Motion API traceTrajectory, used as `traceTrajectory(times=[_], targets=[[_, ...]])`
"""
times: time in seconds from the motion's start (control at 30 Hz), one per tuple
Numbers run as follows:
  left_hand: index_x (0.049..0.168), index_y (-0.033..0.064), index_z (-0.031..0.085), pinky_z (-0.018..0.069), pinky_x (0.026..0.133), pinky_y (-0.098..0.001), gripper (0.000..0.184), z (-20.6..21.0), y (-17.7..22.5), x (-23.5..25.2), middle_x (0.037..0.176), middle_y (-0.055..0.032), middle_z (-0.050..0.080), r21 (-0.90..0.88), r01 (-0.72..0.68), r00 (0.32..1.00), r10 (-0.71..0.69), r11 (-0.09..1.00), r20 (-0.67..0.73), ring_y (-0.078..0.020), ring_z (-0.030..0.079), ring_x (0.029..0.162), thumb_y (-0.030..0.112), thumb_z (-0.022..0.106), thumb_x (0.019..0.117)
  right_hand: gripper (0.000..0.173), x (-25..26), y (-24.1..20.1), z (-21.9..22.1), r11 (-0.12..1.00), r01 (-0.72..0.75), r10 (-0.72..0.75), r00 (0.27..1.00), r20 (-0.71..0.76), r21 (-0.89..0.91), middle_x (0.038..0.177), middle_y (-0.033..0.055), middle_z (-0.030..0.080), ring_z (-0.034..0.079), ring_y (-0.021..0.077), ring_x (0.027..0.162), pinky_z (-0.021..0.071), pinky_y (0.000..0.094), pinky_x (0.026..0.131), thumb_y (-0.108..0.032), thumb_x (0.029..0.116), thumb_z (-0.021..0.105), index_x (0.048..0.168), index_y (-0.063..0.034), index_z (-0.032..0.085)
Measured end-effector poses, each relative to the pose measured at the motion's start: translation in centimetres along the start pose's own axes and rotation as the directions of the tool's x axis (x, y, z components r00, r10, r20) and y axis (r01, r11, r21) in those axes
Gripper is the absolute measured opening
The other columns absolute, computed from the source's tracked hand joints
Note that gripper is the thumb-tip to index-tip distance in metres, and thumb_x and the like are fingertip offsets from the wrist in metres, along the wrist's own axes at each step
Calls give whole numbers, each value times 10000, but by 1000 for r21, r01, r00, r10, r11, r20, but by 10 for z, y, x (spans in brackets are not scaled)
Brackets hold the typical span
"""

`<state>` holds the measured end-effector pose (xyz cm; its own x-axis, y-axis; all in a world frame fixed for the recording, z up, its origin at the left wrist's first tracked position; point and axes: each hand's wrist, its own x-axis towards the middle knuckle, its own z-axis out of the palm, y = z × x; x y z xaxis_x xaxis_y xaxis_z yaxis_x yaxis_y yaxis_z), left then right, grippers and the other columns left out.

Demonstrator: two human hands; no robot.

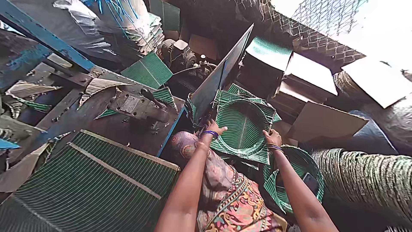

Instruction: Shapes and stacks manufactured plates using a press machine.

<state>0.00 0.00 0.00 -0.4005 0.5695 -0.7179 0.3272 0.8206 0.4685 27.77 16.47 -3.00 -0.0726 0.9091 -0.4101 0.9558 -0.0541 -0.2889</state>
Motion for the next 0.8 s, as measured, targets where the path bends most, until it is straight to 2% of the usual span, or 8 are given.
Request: traceTrajectory(times=[0.13, 0.23, 0.3, 0.4, 0.47, 0.57, 0.67, 0.8], targets=[[1603, -59, 122, 207, 1245, -534, 1148, 7, 2, 27, 1649, -301, 189, -93, -92, 994, 97, 991, 43, -426, 222, 1534, 537, 766, 863, 564, 27, 2, 5, 1000, -30, 30, 997, -69, 2, 1377, 251, 617, 579, 405, 1304, 416, 586, 1090, -431, 1050, 542, 1456, -39, 538], [1601, -58, 122, 310, 1191, -563, 1083, -10, -10, 48, 1586, -322, 324, -216, -92, 992, 70, 972, -106, -446, 373, 1458, 439, 776, 895, 727, 29, -28, 34, 994, -36, 45, 995, 86, -105, 1413, 309, 564, 581, 436, 1299, 441, 570, 1087, -447, 1076, 468, 1584, 29, 260], [1553, -112, 237, 365, 1146, -602, 994, -17, -31, 71, 1488, -362, 439, -230, -52, 985, 13, 972, -171, -477, 465, 1380, 441, 754, 910, 823, 27, -48, 58, 982, 25, 5, 987, 163, -186, 1477, 325, 489, 557, 424, 1333, 442, 525, 1108, -418, 1063, 511, 1596, 77, 127], [1410, -156, 447, 376, 1129, -592, 806, -30, -45, 80, 1396, -359, 522, -174, 116, 989, -97, 978, 111, -451, 503, 1349, 494, 649, 978, 730, 31, -43, 62, 984, 121, -94, 977, 191, -133, 1513, 304, 462, 478, 400, 1410, 365, 502, 1180, -373, 1030, 584, 1541, 77, 320], [1374, -160, 490, 378, 1128, -593, 786, -21, -45, 79, 1379, -359, 534, -161, 108, 962, -62, 981, 265, -454, 510, 1335, 497, 652, 974, 622, 42, -33, 40, 992, 107, -98, 986, 137, -64, 1420, 294, 558, 533, 402, 1351, 388, 532, 1148, -394, 1027, 600, 1438, 60, 492], [1336, -144, 538, 378, 1124, -558, 805, 2, -34, 81, 1387, -321, 546, -75, 75, 892, -34, 994, 452, -407, 519, 1333, 543, 676, 942, 542, 71, 0, 17, 995, 67, -70, 997, 42, 72, 1310, 262, 640, 621, 350, 1229, 442, 504, 1083, -382, 1036, 599, 1378, 38, 569], [1373, -136, 515, 377, 1120, -587, 893, 1, -34, 91, 1405, -331, 528, -308, 111, 900, 36, 945, 434, -428, 505, 1338, 640, 606, 941, 496, 92, 14, 26, 987, 45, -63, 991, 116, 156, 1164, 263, 647, 628, 278, 1046, 466, 440, 967, -355, 1101, 468, 1285, 90, 585], [1540, -4, 380, 299, 1178, -576, 827, -22, -45, 110, 1566, -269, 388, -744, 144, 982, -3, 652, 187, -386, 373, 1458, 643, 197, 1058, 529, 83, -10, 75, 973, 12, -71, 966, 250, 232, 1351, 304, 581, 584, 305, 1245, 424, 439, 1090, -322, 1125, 387, 1398, 118, 497]])
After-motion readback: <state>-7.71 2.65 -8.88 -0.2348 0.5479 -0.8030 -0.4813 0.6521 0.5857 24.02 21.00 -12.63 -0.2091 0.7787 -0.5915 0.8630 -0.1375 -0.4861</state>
